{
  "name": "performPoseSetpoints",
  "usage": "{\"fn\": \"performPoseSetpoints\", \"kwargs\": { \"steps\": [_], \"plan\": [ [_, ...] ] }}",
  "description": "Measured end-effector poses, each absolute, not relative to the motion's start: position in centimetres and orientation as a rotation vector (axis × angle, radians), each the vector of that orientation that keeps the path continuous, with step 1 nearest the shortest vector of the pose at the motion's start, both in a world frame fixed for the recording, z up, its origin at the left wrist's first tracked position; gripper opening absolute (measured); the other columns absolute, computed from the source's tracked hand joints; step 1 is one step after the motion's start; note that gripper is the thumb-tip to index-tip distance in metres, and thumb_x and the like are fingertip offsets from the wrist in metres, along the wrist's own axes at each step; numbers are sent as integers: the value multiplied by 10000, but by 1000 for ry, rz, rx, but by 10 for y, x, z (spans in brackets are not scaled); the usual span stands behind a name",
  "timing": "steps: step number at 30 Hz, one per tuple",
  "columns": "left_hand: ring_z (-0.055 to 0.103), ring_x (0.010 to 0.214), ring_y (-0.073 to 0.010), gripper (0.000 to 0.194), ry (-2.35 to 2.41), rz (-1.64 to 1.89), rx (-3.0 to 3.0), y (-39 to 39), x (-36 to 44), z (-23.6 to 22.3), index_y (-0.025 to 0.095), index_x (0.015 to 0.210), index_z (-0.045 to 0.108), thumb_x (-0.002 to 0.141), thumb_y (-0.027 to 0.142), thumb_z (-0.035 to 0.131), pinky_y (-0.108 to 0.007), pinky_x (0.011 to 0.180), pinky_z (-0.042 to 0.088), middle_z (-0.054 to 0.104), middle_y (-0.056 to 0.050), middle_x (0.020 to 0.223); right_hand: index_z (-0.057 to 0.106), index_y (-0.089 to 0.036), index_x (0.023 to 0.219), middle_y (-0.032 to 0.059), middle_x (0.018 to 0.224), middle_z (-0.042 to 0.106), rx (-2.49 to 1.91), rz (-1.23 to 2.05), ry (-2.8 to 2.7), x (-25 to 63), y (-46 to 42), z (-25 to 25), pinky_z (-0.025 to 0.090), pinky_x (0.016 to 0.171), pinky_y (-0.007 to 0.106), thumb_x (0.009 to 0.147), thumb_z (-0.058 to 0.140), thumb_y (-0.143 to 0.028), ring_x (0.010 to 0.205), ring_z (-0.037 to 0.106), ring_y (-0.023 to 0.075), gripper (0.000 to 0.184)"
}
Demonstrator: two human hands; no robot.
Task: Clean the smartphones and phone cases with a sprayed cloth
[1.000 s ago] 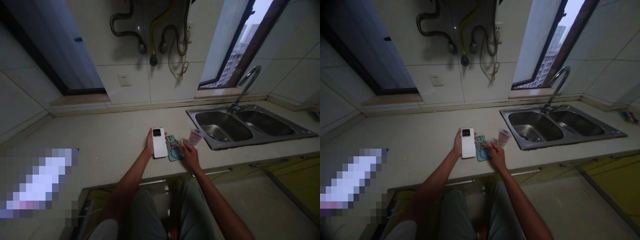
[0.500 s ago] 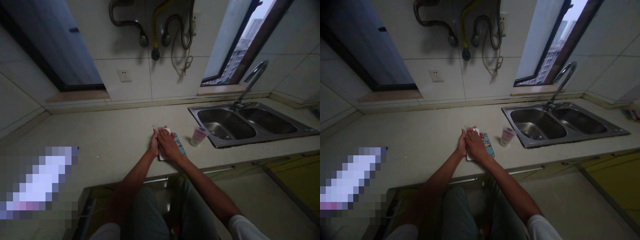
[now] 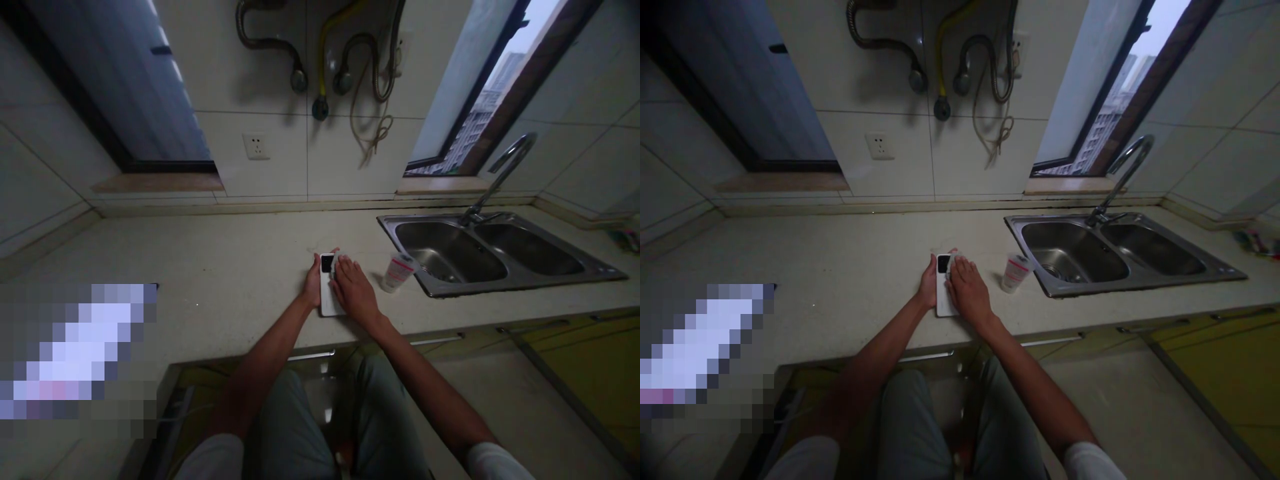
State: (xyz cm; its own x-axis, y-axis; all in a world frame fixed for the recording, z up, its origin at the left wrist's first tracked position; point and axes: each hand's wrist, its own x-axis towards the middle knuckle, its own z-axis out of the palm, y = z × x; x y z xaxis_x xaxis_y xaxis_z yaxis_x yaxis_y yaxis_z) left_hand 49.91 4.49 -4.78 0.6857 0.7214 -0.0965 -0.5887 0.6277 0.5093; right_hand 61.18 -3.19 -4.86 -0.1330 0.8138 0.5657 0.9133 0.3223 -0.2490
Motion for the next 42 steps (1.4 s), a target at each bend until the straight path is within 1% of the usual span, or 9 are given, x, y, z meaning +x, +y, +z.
{"fn": "performPoseSetpoints", "kwargs": {
  "steps": [3,6,11,17,22,28,31,36,42],
  "plan": [
    [621,1222,-278,667,316,740,470,46,501,-53,214,1456,498,954,636,377,-445,1107,423,685,-110,1277,337,-76,1529,237,1584,332,-1557,-198,-1909,606,-17,-45,248,1197,616,997,454,-304,1512,238,336,591],
    [605,1247,-278,659,311,741,486,43,501,-53,206,1448,506,969,626,337,-463,1134,391,688,-116,1269,363,-67,1516,234,1591,320,-1549,-187,-1954,596,-8,-42,239,1207,593,988,466,-270,1520,214,331,575],
    [600,1252,-296,718,285,795,531,39,497,-46,237,1458,484,940,700,303,-528,1108,400,680,-132,1270,412,-114,1504,180,1569,391,-1480,-168,-2117,587,-11,-38,248,1220,555,952,461,-139,1504,278,288,554],
    [622,1214,-314,709,325,814,483,44,491,-42,279,1488,428,933,705,311,-557,1023,466,671,-142,1272,528,-122,1416,172,1511,480,-1349,-246,-2269,589,-44,-56,302,1199,561,955,510,-140,1456,380,293,462],
    [632,1192,-314,697,329,864,467,44,492,-41,271,1490,424,944,686,298,-559,1003,477,676,-148,1257,550,-148,1392,155,1478,525,-1341,-262,-2297,597,-73,-70,329,1194,536,991,514,-233,1426,432,284,411],
    [637,1189,-290,683,351,794,465,42,496,-46,199,1467,468,950,637,380,-474,1070,442,667,-149,1283,438,-93,1477,218,1545,407,-1526,-249,-2100,622,-56,-65,277,1204,573,998,499,-324,1486,314,316,534],
    [617,1221,-274,641,354,805,469,43,499,-48,182,1446,498,978,593,348,-444,1098,422,659,-131,1310,376,-88,1512,222,1572,360,-1576,-221,-2022,627,-34,-56,235,1213,581,1008,467,-361,1507,259,316,580],
    [601,1247,-270,620,328,811,450,45,501,-48,197,1441,507,999,572,287,-446,1102,421,668,-106,1306,326,-71,1533,229,1596,313,-1574,-175,-2017,621,-12,-47,213,1224,563,1019,422,-374,1526,200,311,604],
    [626,1213,-288,625,327,870,363,47,497,-49,220,1451,491,972,601,368,-493,1068,455,677,-129,1282,303,-27,1530,263,1592,297,-1523,-178,-2107,602,-46,-70,217,1213,593,1012,435,-398,1533,155,335,651]
  ]
}}
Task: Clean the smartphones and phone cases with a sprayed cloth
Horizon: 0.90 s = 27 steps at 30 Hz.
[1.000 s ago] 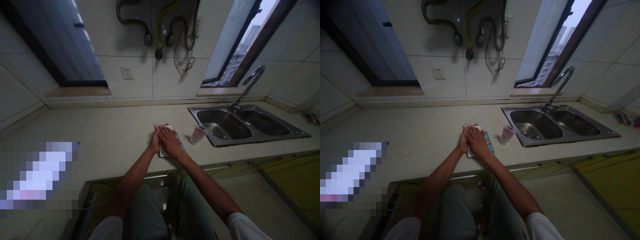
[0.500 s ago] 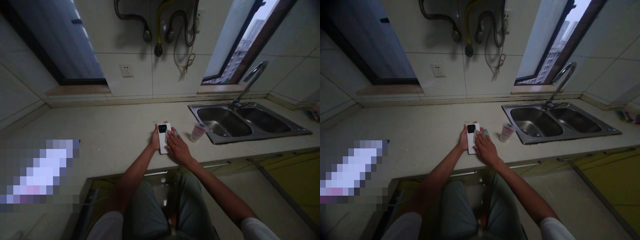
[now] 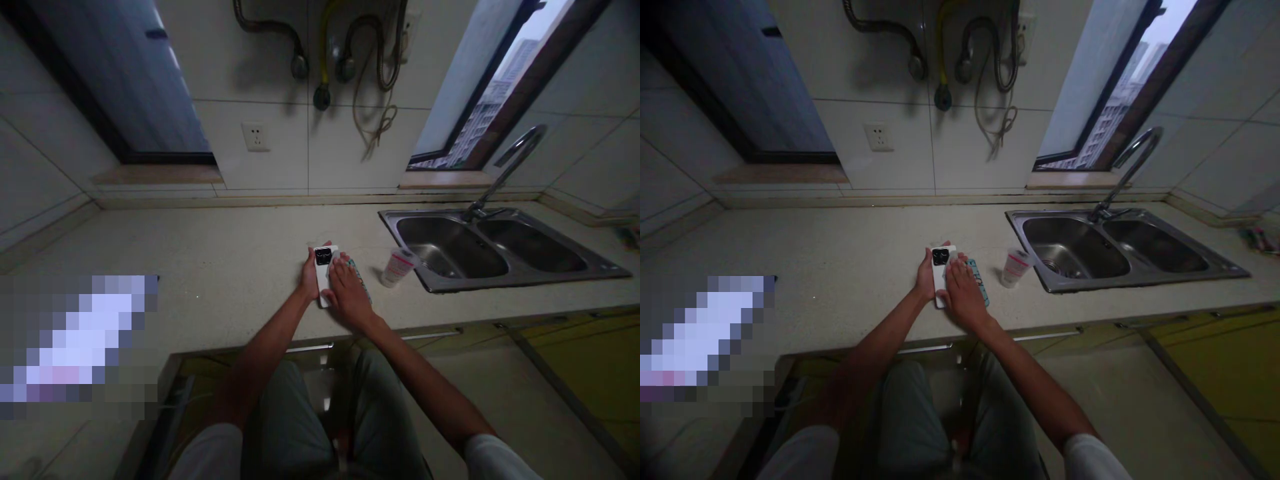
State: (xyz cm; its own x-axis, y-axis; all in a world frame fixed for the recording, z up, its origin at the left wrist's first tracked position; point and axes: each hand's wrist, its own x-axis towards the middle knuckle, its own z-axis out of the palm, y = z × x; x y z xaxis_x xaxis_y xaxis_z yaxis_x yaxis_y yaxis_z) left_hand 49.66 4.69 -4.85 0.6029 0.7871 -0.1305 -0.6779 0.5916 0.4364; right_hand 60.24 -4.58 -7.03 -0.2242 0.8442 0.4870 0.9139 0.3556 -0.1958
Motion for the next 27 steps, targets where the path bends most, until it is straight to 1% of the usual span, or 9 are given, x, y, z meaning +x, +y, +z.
{"fn": "performPoseSetpoints", "kwargs": {
  "steps": [3,6,10,15,22,24,27],
  "plan": [
    [642,1185,-309,636,305,851,345,47,497,-51,246,1460,469,963,628,355,-551,1012,488,685,-144,1255,377,-20,1490,264,1567,351,-1497,-184,-2185,592,-72,-80,247,1208,576,998,484,-405,1520,206,339,634],
    [654,1162,-323,653,304,838,383,45,498,-51,253,1469,458,962,643,330,-575,979,503,689,-159,1236,405,-58,1485,232,1564,377,-1481,-190,-2226,585,-80,-78,233,1215,573,987,514,-412,1511,244,331,621],
    [659,1152,-315,627,311,817,384,41,496,-47,283,1475,455,960,630,369,-566,988,504,685,-142,1251,378,-77,1509,217,1585,341,-1467,-193,-2250,580,-60,-67,197,1224,579,978,533,-417,1517,230,316,649],
    [665,1143,-298,576,315,866,332,41,491,-43,297,1466,468,975,587,384,-559,997,501,688,-126,1251,397,-58,1494,220,1587,334,-1441,-210,-2278,577,-45,-63,196,1227,563,974,540,-427,1519,224,313,653],
    [657,1151,-311,607,303,949,301,45,490,-42,264,1422,523,966,625,347,-570,993,494,695,-139,1227,459,-119,1462,178,1530,456,-1385,-221,-2371,593,-74,-68,219,1224,556,975,557,-374,1469,351,305,559],
    [654,1158,-313,604,311,935,307,46,490,-41,256,1414,531,968,619,343,-565,1000,488,703,-143,1204,454,-104,1464,191,1534,445,-1460,-218,-2331,601,-76,-65,216,1222,563,978,548,-376,1467,351,316,565],
    [645,1177,-314,602,310,903,310,45,492,-40,245,1417,529,972,607,346,-557,1031,465,706,-143,1195,420,-59,1478,234,1560,379,-1612,-221,-2208,609,-69,-59,207,1220,568,971,548,-371,1485,307,337,609]
  ]
}}
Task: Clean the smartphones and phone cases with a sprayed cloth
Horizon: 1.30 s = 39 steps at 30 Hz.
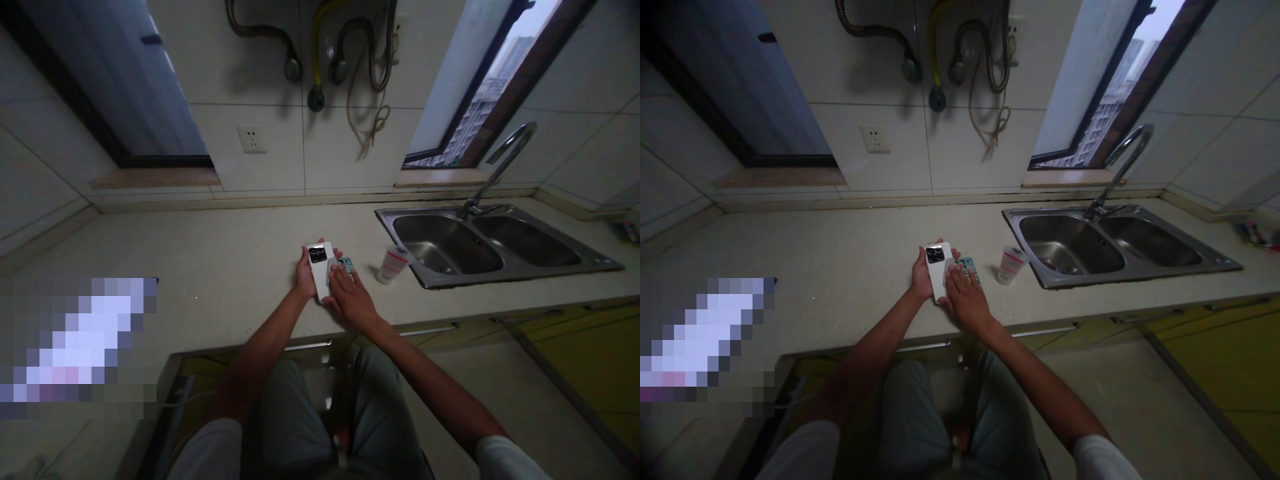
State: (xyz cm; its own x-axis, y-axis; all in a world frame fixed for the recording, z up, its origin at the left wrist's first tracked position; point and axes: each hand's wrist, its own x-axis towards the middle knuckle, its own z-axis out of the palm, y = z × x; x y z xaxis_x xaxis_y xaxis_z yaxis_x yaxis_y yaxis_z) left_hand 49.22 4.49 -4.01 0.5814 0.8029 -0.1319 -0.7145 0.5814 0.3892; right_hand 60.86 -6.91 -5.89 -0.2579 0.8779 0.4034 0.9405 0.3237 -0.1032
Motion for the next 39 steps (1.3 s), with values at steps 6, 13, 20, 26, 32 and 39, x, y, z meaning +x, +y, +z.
{"fn": "performPoseSetpoints", "kwargs": {
  "steps": [6,13,20,26,32,39],
  "plan": [
    [633,1201,-299,588,325,917,313,45,494,-42,247,1437,505,981,585,350,-546,1051,453,701,-137,1212,395,7,1475,289,1550,362,-1643,-154,-2115,579,-51,-49,235,1208,572,968,532,-367,1488,291,357,645],
    [624,1211,-295,572,344,965,330,43,490,-40,301,1440,496,967,601,383,-550,1025,472,683,-117,1263,495,6,1405,268,1507,446,-1545,-91,-2156,549,-53,-44,290,1206,529,966,548,-312,1457,360,339,544],
    [644,1170,-301,589,338,1057,311,50,488,-42,252,1385,555,962,612,361,-567,998,480,721,-140,1153,516,-62,1407,215,1498,482,-1414,-170,-2290,583,-71,-64,334,1192,533,941,571,-175,1434,414,304,482],
    [661,1139,-296,569,311,1034,316,50,486,-45,237,1333,595,960,605,374,-550,997,481,739,-135,1081,480,-81,1442,195,1511,471,-1361,-218,-2301,600,-95,-85,353,1185,536,943,513,-108,1463,366,289,501],
    [646,1167,-302,586,307,1014,306,51,488,-44,227,1338,595,964,602,345,-545,1020,456,722,-150,1140,490,-96,1446,205,1518,459,-1547,-178,-2099,616,-80,-75,345,1181,551,985,482,-188,1471,350,304,470],
    [635,1186,-302,601,315,1027,308,52,488,-43,199,1364,580,958,598,386,-490,1039,448,723,-160,1129,453,-41,1462,238,1536,418,-1604,-57,-2032,602,-55,-63,341,1187,531,996,434,-228,1478,335,307,503]
  ]
}}
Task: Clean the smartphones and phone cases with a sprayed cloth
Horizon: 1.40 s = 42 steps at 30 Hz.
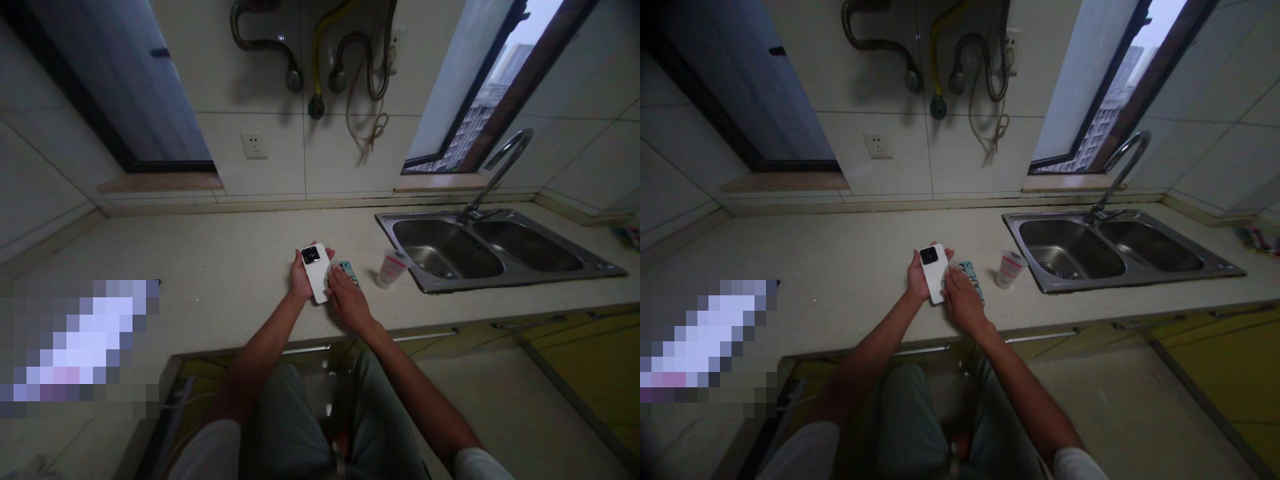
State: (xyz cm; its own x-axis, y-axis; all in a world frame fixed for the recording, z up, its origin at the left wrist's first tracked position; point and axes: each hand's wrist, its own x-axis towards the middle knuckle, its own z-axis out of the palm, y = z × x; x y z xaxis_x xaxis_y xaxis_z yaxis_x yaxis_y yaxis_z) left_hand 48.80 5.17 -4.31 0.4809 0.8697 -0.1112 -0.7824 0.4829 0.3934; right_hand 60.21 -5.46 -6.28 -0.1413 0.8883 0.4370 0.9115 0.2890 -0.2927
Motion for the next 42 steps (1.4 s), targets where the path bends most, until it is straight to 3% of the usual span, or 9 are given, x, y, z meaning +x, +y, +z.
{"fn": "performPoseSetpoints", "kwargs": {
  "steps": [4,11,16,19,25,29,32,36,42],
  "plan": [
    [644,1168,-304,593,308,1029,309,53,486,-43,233,1361,576,960,612,359,-560,1044,437,735,-138,1076,440,-45,1465,237,1547,402,-1530,-83,-2119,579,-59,-62,306,1192,568,972,470,-193,1497,287,320,516],
    [651,1156,-296,595,286,1063,281,57,482,-45,251,1365,569,950,625,367,-569,1058,427,732,-125,1105,489,-155,1445,141,1531,461,-1365,-162,-2327,589,-90,-78,264,1211,571,974,480,-130,1468,362,268,471],
    [664,1129,-285,586,245,1050,275,56,483,-44,255,1359,575,951,622,369,-549,1056,433,737,-117,1094,492,-127,1453,175,1519,461,-1526,-124,-2136,620,-85,-77,338,1186,542,975,470,-158,1457,379,280,480],
    [674,1108,-282,596,242,1057,299,53,483,-41,251,1368,568,956,625,354,-533,1044,445,741,-118,1067,519,-165,1442,146,1504,487,-1530,77,-1951,626,-75,-74,418,1144,494,982,458,-218,1411,455,258,467],
    [683,1084,-277,603,217,1076,304,47,479,-31,249,1381,562,955,624,357,-517,1043,451,750,-110,1019,727,-169,1181,111,1189,738,-1355,728,-1208,603,-72,-72,550,986,520,861,636,-396,1091,705,307,403],
    [676,1104,-273,609,176,1088,296,45,476,-25,259,1385,560,950,631,354,-507,1057,445,756,-94,1007,763,-148,965,66,975,772,-1153,1143,-732,584,-77,-69,638,821,418,710,777,-451,831,741,227,396],
    [657,1146,-278,624,153,1085,302,44,475,-25,264,1401,546,945,639,347,-507,1061,442,750,-97,1056,740,-141,850,39,871,744,-1092,1179,-601,576,-78,-67,640,800,344,657,828,-431,761,720,173,359],
    [655,1152,-277,630,171,1087,307,45,475,-27,265,1403,546,941,644,345,-493,1037,464,744,-101,1100,693,-146,778,-6,705,671,-1107,1103,-543,560,-80,-66,641,760,317,688,806,-434,652,675,129,321],
    [662,1141,-270,638,213,1068,320,44,476,-28,255,1393,558,945,649,331,-460,1012,487,726,-115,1163,650,-153,748,18,678,674,-1101,1187,-517,523,-87,-63,634,682,341,656,799,-428,671,710,191,326]
  ]
}}
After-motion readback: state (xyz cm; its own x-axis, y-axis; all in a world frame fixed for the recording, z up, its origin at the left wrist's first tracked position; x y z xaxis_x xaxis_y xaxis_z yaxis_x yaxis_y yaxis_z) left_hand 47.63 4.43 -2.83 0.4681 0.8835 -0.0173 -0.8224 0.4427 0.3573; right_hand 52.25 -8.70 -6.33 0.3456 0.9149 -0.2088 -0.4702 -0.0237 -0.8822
